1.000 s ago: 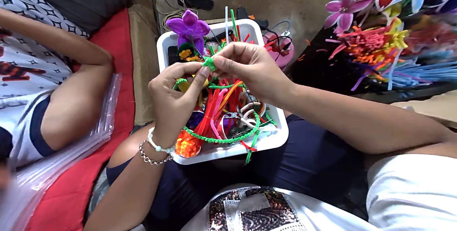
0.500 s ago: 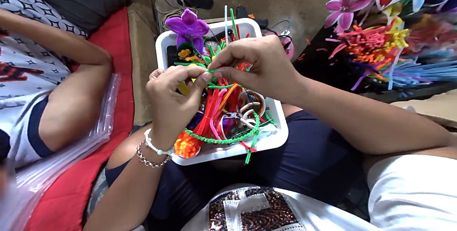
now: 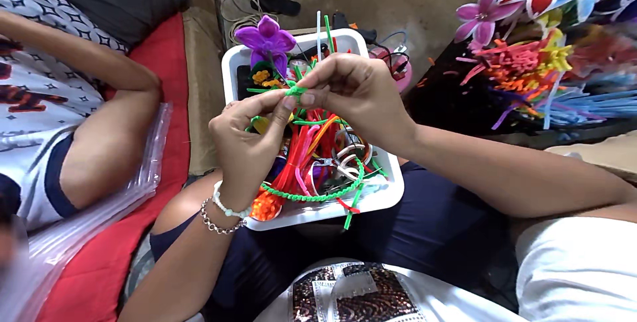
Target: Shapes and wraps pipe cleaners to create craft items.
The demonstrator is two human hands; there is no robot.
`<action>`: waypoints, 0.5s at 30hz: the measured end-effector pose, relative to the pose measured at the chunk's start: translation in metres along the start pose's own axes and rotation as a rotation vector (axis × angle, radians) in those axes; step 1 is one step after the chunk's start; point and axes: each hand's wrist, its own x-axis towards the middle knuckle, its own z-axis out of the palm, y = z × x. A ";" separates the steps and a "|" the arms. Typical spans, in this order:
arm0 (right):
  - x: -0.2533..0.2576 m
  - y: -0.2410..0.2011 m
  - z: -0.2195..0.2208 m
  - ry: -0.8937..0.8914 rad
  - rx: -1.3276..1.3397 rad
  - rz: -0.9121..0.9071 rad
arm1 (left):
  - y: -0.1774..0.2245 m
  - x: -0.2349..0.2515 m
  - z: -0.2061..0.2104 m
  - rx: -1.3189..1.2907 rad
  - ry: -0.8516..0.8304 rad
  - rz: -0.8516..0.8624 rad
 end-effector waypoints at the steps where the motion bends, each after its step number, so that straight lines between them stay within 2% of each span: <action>1: 0.000 -0.001 -0.001 -0.014 0.000 0.006 | -0.001 0.001 -0.001 0.025 -0.003 0.022; 5: 0.004 -0.002 -0.008 -0.068 -0.080 -0.006 | -0.002 0.004 -0.005 0.105 -0.021 0.093; 12: 0.007 -0.003 -0.017 -0.127 -0.283 -0.151 | -0.002 0.005 -0.007 0.226 -0.064 0.171; 15: 0.006 -0.002 -0.017 -0.161 -0.347 -0.147 | -0.003 0.004 -0.006 0.286 -0.074 0.216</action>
